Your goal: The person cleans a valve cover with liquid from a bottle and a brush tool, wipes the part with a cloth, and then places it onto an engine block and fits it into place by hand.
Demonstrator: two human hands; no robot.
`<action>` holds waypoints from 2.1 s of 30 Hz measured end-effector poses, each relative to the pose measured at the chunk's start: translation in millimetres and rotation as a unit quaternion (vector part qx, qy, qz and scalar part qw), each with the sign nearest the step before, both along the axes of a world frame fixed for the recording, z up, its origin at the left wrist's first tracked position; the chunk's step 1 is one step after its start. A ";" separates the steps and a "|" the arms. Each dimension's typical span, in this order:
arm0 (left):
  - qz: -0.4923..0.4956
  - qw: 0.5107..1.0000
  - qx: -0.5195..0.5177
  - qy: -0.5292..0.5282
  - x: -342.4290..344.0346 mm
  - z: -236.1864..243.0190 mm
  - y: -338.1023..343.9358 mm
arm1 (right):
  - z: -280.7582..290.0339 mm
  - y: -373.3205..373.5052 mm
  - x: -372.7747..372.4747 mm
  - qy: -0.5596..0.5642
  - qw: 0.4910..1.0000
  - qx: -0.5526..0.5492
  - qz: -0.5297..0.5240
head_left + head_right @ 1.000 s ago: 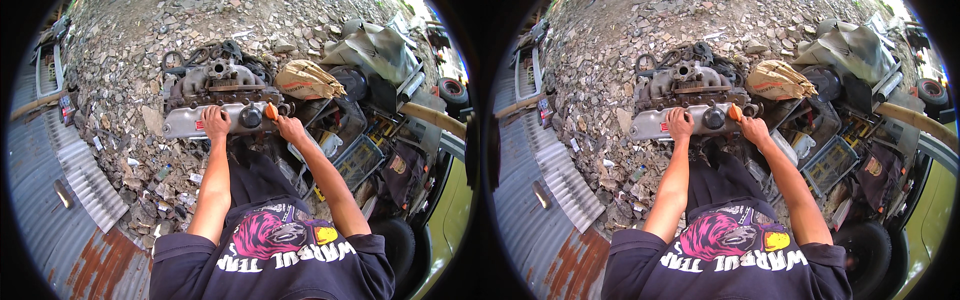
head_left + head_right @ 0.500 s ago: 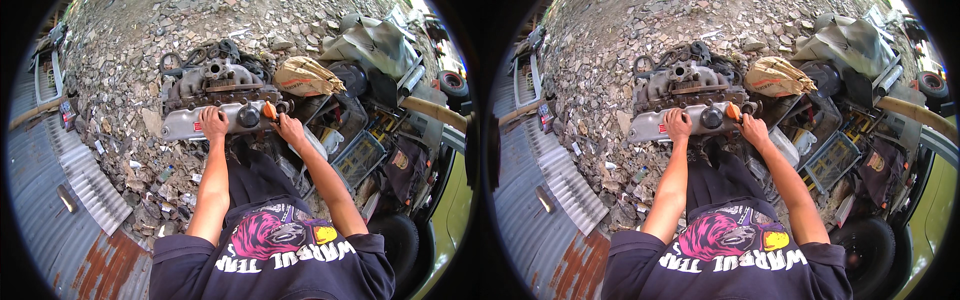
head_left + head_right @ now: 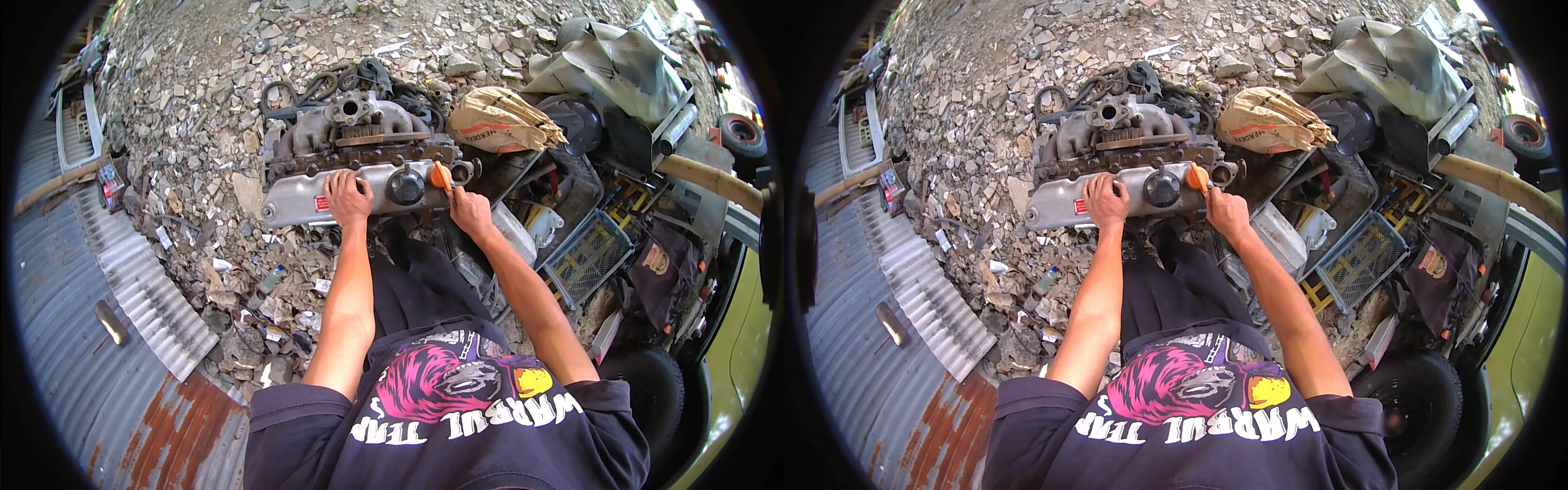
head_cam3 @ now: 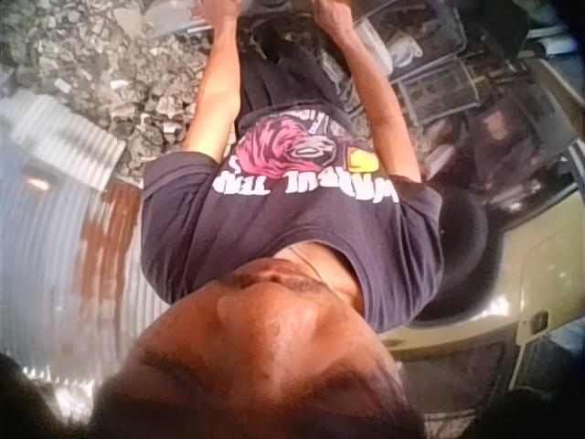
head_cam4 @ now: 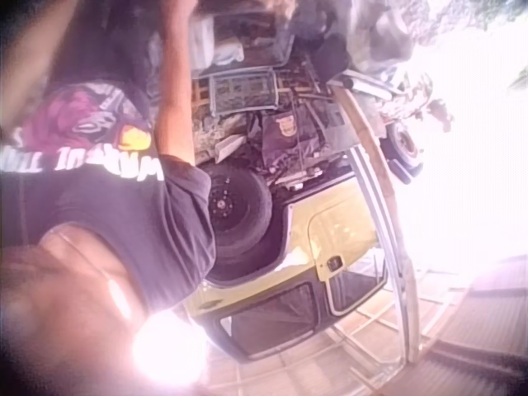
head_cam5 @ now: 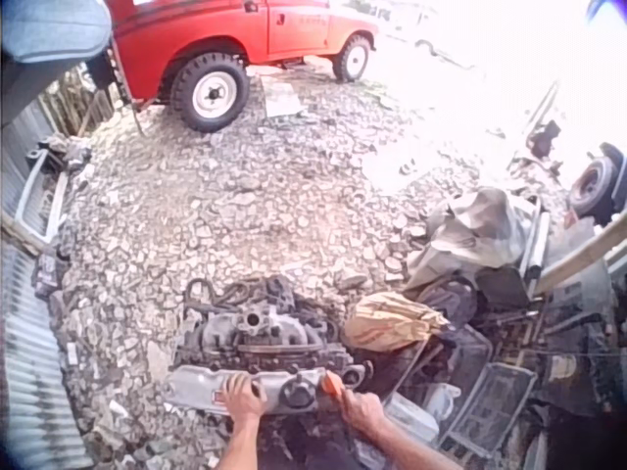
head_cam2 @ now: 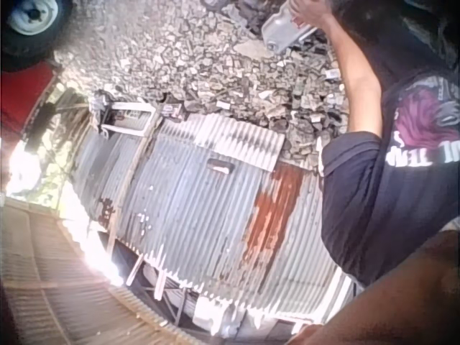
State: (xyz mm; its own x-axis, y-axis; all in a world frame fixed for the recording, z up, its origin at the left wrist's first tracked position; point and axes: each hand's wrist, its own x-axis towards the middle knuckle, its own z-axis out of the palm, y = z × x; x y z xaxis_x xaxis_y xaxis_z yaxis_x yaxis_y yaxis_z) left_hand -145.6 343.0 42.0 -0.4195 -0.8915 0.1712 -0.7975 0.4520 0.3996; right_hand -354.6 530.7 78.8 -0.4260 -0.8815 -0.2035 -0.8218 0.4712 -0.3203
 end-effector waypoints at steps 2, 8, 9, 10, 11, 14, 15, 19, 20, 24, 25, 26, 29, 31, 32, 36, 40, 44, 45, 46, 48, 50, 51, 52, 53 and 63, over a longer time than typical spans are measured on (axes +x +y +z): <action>0.000 1.000 0.000 -0.003 -0.8 -0.2 -0.2 | -2.6 1.0 12.1 0.003 0.998 -0.010 -0.063; 0.002 1.000 0.002 -0.002 0.4 0.0 0.5 | 14.8 -2.9 7.6 -0.001 0.999 0.026 -0.037; 0.003 1.000 -0.001 -0.002 0.4 -0.4 0.1 | 16.2 -2.9 1.9 -0.004 1.000 0.020 -0.006; 0.003 1.000 -0.003 -0.002 -0.3 -0.2 0.3 | 16.4 -1.9 -4.4 -0.007 1.000 0.014 0.025; 0.002 1.000 -0.002 -0.001 -0.9 0.0 0.5 | 16.4 -1.6 -10.7 -0.007 0.998 0.024 0.058; 0.001 1.000 0.000 0.002 -1.7 0.1 0.6 | 12.6 -1.8 -21.4 0.003 0.990 0.017 0.140; 0.002 1.000 -0.001 0.004 -1.7 0.1 0.8 | 10.9 -1.1 -22.0 0.013 0.989 0.027 0.147; -0.006 1.000 -0.003 -0.003 0.2 -0.8 -0.4 | 3.1 1.9 -17.0 0.041 0.988 0.025 0.145; -0.003 1.000 -0.004 0.002 0.3 -1.0 -0.6 | 0.4 3.1 -15.2 0.046 0.990 0.015 0.135; 0.001 1.000 -0.005 0.013 -0.8 -1.5 0.6 | -6.8 5.2 -1.8 0.044 0.997 0.006 0.061; 0.000 1.000 -0.005 0.013 -1.5 -0.9 0.7 | -6.7 5.2 2.8 0.043 0.998 0.018 0.034; 0.000 1.000 -0.003 0.006 -2.0 -0.2 1.0 | -6.5 5.3 6.4 0.041 0.999 0.029 0.007; 0.000 1.000 0.000 -0.008 0.2 -0.9 0.2 | -1.3 2.0 12.3 0.040 0.998 0.035 -0.028; -0.002 1.000 0.001 -0.002 0.5 -2.2 -0.6 | 7.3 2.6 1.1 0.038 0.998 0.030 0.036; -0.001 1.000 -0.003 -0.004 0.0 -2.0 -0.8 | 10.3 3.3 -6.0 0.037 0.997 0.028 0.068; 0.001 1.000 -0.007 -0.009 -1.6 -0.1 1.6 | 14.9 5.4 -27.5 0.023 0.992 0.041 0.121; -0.008 1.000 0.000 0.000 -0.6 -1.9 -0.5 | 11.6 -3.1 -42.5 0.033 0.967 0.053 0.246; -0.002 1.000 -0.003 -0.006 -0.7 -0.9 0.7 | 10.1 -0.9 -37.4 0.042 0.964 0.074 0.250; -0.003 1.000 -0.004 -0.008 -1.0 -0.3 0.3 | 9.1 -0.6 -34.4 0.046 0.968 0.074 0.235; -0.002 1.000 -0.006 -0.011 -0.9 -0.5 0.3 | 7.6 1.5 -31.4 0.050 0.971 0.075 0.220; -0.002 1.000 -0.009 -0.017 -1.3 -0.8 0.5 | 3.5 5.2 -21.8 0.048 0.982 0.060 0.175; -0.002 1.000 -0.005 -0.016 -1.1 -2.4 0.3 | 1.9 8.6 -14.6 0.047 0.988 0.050 0.138; -0.002 1.000 -0.003 -0.015 -1.2 -3.1 0.5 | 1.5 10.7 -11.4 0.046 0.990 0.049 0.122; -0.003 1.000 -0.003 -0.014 -1.1 -3.6 -0.3 | 3.5 8.8 -9.9 0.045 0.992 0.046 0.107; -0.003 1.000 -0.003 -0.014 -0.4 -3.8 -0.2 | 6.1 7.1 -11.7 0.047 0.993 0.029 0.104; -0.011 1.000 0.007 -0.017 -1.8 2.4 0.8 | 2.5 9.8 -11.4 -0.046 0.984 -0.165 0.057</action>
